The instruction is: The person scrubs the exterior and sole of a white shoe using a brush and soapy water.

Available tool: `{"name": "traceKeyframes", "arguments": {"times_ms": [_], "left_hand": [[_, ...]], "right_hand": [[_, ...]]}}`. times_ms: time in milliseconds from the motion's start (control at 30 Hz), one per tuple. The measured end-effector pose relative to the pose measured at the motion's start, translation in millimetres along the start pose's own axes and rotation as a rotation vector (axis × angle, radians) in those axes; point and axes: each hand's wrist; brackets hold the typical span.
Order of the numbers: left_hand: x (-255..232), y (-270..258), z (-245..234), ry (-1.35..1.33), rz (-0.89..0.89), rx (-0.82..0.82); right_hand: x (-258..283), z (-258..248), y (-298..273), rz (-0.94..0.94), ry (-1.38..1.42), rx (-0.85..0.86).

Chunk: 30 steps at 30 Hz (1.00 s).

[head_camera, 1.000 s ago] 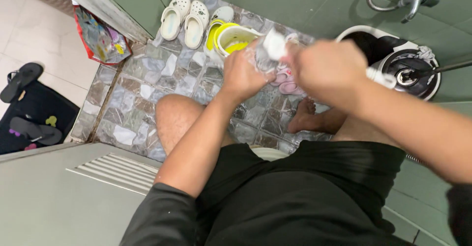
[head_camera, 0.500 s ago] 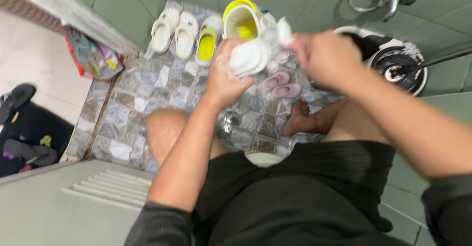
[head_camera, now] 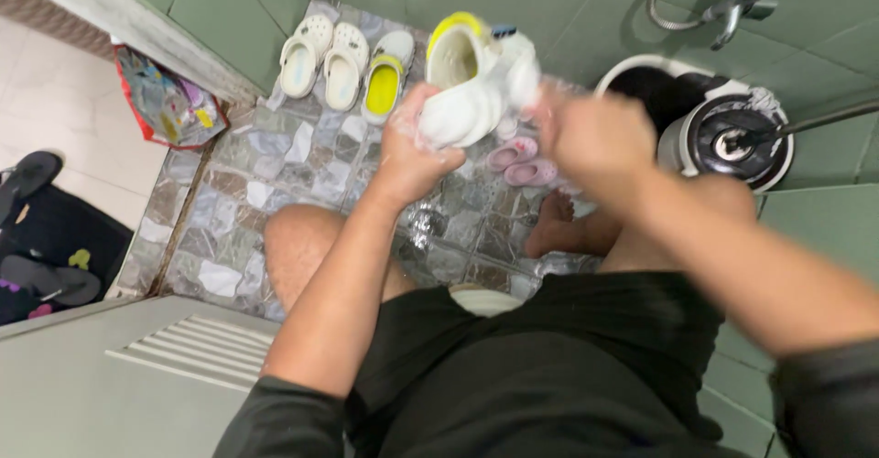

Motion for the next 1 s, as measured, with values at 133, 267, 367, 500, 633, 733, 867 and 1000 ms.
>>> {"name": "traceKeyframes", "arguments": {"times_ms": [133, 267, 367, 500, 633, 733, 867, 1000], "left_hand": [[8, -13, 1, 0.044, -0.017, -0.020], [18, 1, -2, -0.267, -0.004, -0.108], [22, 9, -1, -0.387, 0.012, -0.203], [26, 21, 6, -0.524, -0.088, -0.313], [34, 23, 8, -0.670, -0.155, -0.412], [45, 29, 9, -0.681, -0.144, -0.479], [35, 19, -11, -0.915, -0.124, -0.446], [25, 20, -16, -1.072, -0.100, -0.454]], "right_hand": [[2, 4, -5, -0.075, 0.024, -0.154], [18, 0, -7, 0.017, 0.179, -0.020], [39, 0, -8, 0.088, 0.643, 0.078], [37, 1, -1, 0.238, 1.272, 0.201], [46, 10, 1, 0.110, 1.661, 0.154], [73, 19, 14, 0.077, 1.028, 0.104], [103, 26, -2, 0.039, 0.488, -0.034], [103, 28, -7, 0.027, 0.399, 0.109]]}}
Point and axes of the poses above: each hand's wrist, its own y-axis towards the middle knuckle, its own z-axis out of the palm, x = y × z, and after that the axes turned 12 degrees about x, right-handed
